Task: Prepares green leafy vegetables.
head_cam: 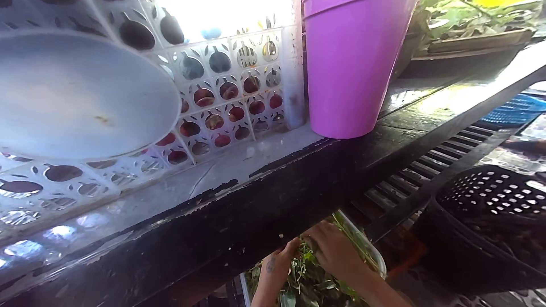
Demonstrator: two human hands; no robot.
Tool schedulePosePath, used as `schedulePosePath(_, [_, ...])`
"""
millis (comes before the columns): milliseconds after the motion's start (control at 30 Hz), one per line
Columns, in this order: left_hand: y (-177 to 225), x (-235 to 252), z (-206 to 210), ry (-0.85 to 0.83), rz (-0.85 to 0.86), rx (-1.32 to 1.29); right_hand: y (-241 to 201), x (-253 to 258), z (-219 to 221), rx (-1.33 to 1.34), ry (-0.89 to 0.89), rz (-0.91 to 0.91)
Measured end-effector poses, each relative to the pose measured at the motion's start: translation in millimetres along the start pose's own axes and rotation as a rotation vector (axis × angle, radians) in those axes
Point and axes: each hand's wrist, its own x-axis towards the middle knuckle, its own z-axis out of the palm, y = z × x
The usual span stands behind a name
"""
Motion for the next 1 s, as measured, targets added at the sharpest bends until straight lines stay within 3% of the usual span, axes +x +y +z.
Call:
schedulePosePath(267, [-9.0, -0.8, -17.0, 0.164, 0.059, 0.001, 1.3, -2.9, 4.7, 0.137, -0.182, 0.034])
schedulePosePath(400, [-9.6, -2.8, -17.1, 0.183, 0.116, 0.070, -7.2, -2.9, 6.9, 0.254, -0.219, 0.159])
schedulePosePath(500, [-3.2, -6.9, -5.9, 0.064, 0.126, 0.105, -13.5, 2.6, 5.5, 0.450, -0.119, 0.482])
schedulePosePath(600, [1.9, -12.8, 7.6, -0.126, 0.059, 0.208, -9.6, 15.7, -3.9, 1.064, 0.195, 0.912])
schedulePosePath(667, [2.4, -14.7, 12.1, -0.098, 0.022, 0.294, 1.4, 21.9, -6.1, 1.181, 0.322, 0.979])
schedulePosePath(700, [0.3, -14.1, 12.2, -0.023, 0.032, 0.309, 3.1, 22.4, -8.7, 1.089, 0.273, 0.944])
schedulePosePath(833, [-7.5, -3.3, 0.4, 0.335, 0.057, 0.197, 18.6, 17.9, -14.8, 0.359, -0.486, 0.554])
schedulePosePath(900, [22.1, -5.4, -4.1, 0.409, -0.103, 0.013, 31.1, 13.5, -17.7, 0.207, -0.526, 0.548])
schedulePosePath(1000, [46.7, -13.2, -3.9, 0.420, -0.231, -0.153, 45.9, 13.0, -39.0, -0.019, -0.437, 0.744])
